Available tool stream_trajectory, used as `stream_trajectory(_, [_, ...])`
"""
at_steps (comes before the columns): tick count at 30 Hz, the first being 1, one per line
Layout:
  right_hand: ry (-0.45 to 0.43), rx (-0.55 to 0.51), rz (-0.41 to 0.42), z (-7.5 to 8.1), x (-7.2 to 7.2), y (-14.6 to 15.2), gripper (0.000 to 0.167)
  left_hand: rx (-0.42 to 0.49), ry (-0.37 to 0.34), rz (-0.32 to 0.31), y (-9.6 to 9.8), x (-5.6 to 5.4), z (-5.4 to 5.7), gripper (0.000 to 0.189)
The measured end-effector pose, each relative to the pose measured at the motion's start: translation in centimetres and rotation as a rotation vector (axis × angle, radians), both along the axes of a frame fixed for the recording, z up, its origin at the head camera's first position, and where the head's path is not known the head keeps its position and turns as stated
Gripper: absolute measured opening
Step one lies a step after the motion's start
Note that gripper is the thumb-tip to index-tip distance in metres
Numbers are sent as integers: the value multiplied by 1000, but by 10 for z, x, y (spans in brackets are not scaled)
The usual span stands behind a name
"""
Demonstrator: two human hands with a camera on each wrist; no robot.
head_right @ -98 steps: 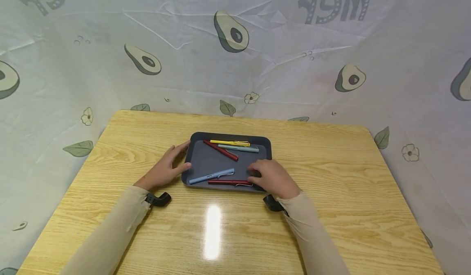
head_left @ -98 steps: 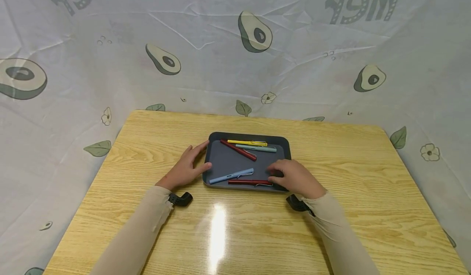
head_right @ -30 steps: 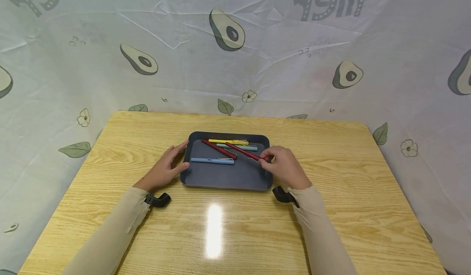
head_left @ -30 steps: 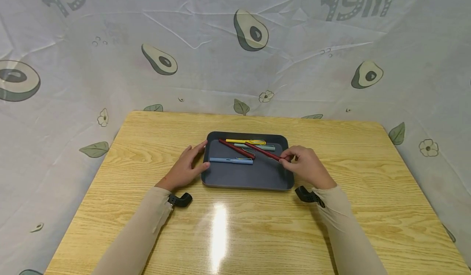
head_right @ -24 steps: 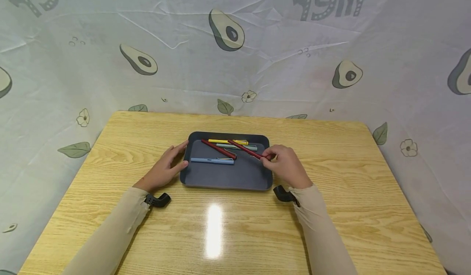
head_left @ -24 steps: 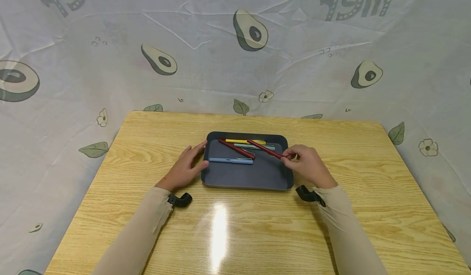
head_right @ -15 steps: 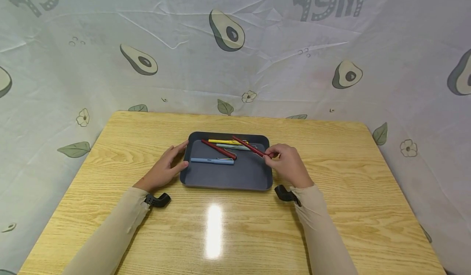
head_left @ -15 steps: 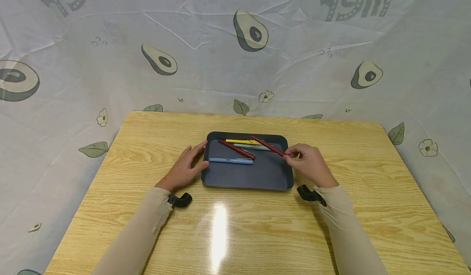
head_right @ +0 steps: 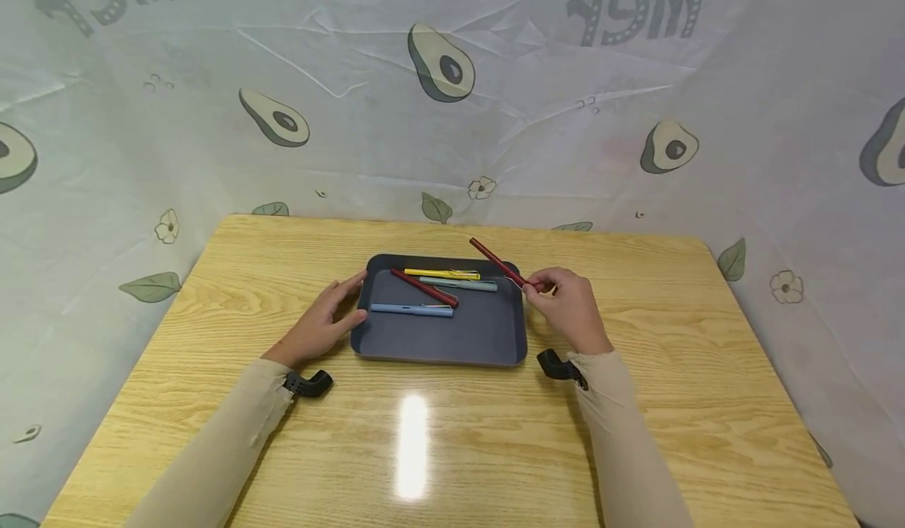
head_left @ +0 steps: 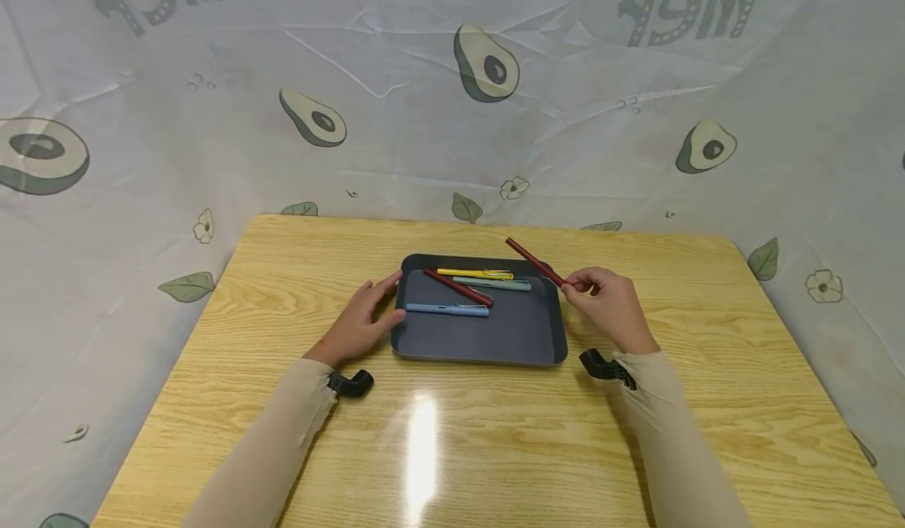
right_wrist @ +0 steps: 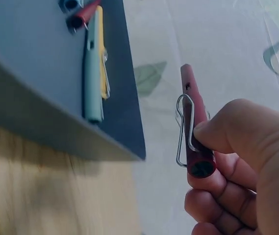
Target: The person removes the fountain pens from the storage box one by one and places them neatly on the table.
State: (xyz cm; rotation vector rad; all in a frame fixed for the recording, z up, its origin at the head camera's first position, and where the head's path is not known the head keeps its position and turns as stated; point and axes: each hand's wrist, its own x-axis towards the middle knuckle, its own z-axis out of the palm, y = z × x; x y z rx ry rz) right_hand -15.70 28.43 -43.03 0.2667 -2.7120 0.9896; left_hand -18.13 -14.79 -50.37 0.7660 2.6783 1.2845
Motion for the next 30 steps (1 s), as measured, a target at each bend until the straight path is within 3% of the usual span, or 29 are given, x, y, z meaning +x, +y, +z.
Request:
stream_trajectory(6, [-48,3,-96,2,1,18,12,8,-7,1,0,1,0,72])
stream_trajectory(16, [-236,2,-229,-15,5,40,24,13,7,-2,-1,1,-1,72])
stream_trajectory(26, [-440,-19,-245,-18,7,42,33,16,2,-7,0,0,-1,72])
stream_trajectory(30, [-469,4,-232,-17,8,42,35,16,1,-10,0,-1,-1,72])
